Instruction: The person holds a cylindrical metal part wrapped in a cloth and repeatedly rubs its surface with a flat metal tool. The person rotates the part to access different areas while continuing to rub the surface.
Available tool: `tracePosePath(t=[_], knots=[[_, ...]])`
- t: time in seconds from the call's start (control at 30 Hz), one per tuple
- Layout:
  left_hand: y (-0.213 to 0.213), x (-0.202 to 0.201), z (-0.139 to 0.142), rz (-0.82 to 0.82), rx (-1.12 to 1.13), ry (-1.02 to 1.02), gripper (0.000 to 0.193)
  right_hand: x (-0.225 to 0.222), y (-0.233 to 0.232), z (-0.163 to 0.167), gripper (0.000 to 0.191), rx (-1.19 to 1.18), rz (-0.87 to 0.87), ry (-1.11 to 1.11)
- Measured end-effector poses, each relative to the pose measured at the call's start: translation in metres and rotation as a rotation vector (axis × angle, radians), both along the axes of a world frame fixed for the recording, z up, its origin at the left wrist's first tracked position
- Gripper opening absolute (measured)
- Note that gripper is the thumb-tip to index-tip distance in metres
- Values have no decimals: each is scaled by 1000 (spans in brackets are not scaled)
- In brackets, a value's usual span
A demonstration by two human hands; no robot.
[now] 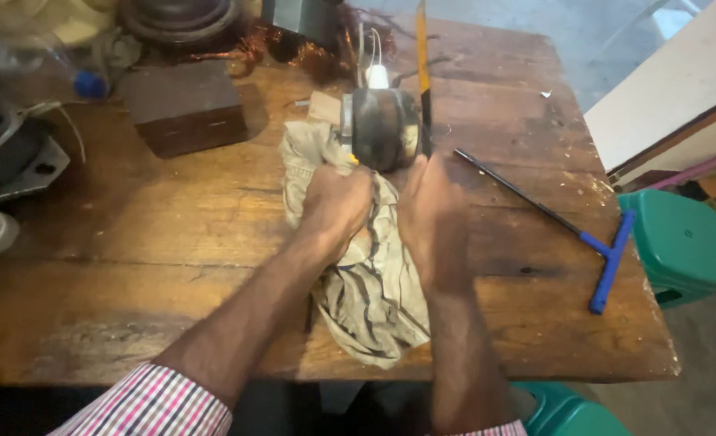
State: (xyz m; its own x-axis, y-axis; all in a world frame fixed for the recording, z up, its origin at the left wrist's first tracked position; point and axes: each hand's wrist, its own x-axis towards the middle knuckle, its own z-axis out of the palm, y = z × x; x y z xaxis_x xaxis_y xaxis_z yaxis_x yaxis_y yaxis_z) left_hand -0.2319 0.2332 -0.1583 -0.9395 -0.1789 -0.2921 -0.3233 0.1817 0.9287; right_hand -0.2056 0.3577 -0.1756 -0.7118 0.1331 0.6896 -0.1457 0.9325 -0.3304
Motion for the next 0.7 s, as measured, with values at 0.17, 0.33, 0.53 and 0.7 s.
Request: tracePosePath(t=[0.17, 0.33, 0.53, 0.7], knots=[[-3, -4, 0, 27, 39, -58, 51, 9, -3, -6, 34, -128, -43, -168], [-3, -5, -2, 22, -18, -49, 53, 19, -11, -3, 35, -132, -130, -330], [-3, -9, -7, 39, 65, -13, 53, 20, -6, -20, 38, -187, -61, -300], [-5, -8, -15, 31, 78, -59, 50, 40, -2, -32, 39, -204, -33, -330]])
